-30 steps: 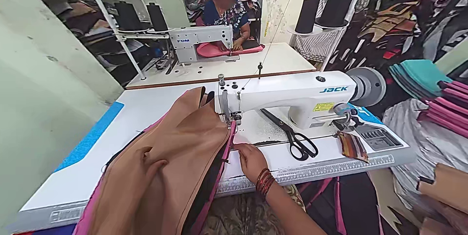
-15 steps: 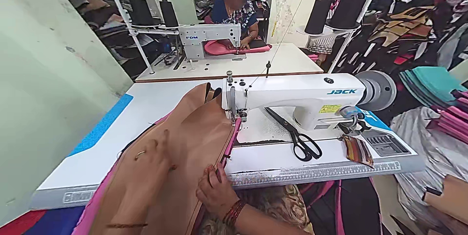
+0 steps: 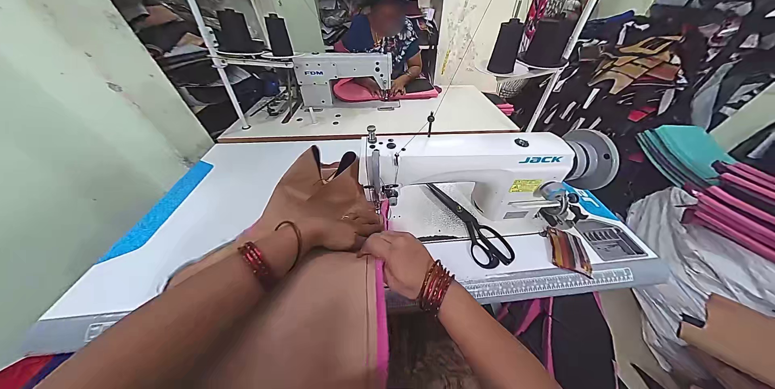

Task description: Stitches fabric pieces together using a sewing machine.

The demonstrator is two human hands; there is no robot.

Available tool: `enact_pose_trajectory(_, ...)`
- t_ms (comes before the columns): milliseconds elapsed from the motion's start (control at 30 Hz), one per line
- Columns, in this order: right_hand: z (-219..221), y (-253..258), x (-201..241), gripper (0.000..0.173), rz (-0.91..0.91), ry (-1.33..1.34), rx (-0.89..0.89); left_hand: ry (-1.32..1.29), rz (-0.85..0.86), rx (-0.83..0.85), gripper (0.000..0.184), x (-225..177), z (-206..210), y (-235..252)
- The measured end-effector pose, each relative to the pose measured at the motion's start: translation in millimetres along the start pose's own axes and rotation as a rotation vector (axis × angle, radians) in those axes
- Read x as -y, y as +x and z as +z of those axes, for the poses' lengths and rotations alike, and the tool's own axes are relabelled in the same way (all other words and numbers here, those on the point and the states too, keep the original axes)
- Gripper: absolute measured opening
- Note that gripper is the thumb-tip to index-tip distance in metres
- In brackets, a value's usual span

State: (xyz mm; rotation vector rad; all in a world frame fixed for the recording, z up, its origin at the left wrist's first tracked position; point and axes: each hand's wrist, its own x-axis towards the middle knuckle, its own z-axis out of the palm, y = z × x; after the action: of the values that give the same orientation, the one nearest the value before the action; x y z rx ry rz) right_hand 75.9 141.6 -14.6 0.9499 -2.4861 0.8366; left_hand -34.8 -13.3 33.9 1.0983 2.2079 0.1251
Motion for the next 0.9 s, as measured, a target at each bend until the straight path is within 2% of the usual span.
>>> enact_pose_trajectory(67,3,-10,1,0.022,0.038,0.009,0.069,0.004,0.056,-0.046,0.054,21,31,13)
enact_pose_trajectory(133,35,-36,8,0.020,0.011,-0.066,0.041,0.042,0.012,-0.198,0.056,24,66,13)
enact_pose_trajectory(200,87,-71,3,0.015,-0.099,-0.227,-0.183,0.128,0.054,-0.529,0.058,33,114,16)
enact_pose_trajectory(233,108,-85,2,0.019,-0.108,-0.257,-0.277,0.184,0.099,-0.720,0.058,39,134,22)
enact_pose_trajectory(267,121,-96,1,0.024,-0.094,-0.252,-0.324,0.200,0.128,-0.837,0.058,41,144,27)
enact_pose_trajectory(300,125,-100,-2,0.027,-0.088,-0.242,-0.344,0.199,0.136,-0.886,0.058,43,147,29)
enact_pose_trajectory(400,120,-100,-12,0.025,-0.090,-0.287,-0.360,0.159,0.111,-0.849,0.056,39,142,29)
enact_pose_trajectory(533,117,-85,-25,0.025,0.054,-0.436,-0.423,0.173,-0.016,-0.737,0.054,27,121,32)
enact_pose_trajectory(700,118,-78,-21,0.024,0.078,-0.527,-0.412,0.220,0.026,-0.820,0.051,31,123,42)
enact_pose_trajectory(767,117,-77,-22,0.027,0.073,-0.555,-0.397,0.204,0.028,-0.796,0.050,33,119,44)
enact_pose_trajectory(833,116,-75,-24,0.027,0.066,-0.563,-0.394,0.142,-0.015,-0.660,0.048,25,106,39)
enact_pose_trajectory(900,114,-71,-25,0.027,0.076,-0.559,-0.399,0.093,-0.109,-0.430,0.049,11,81,31)
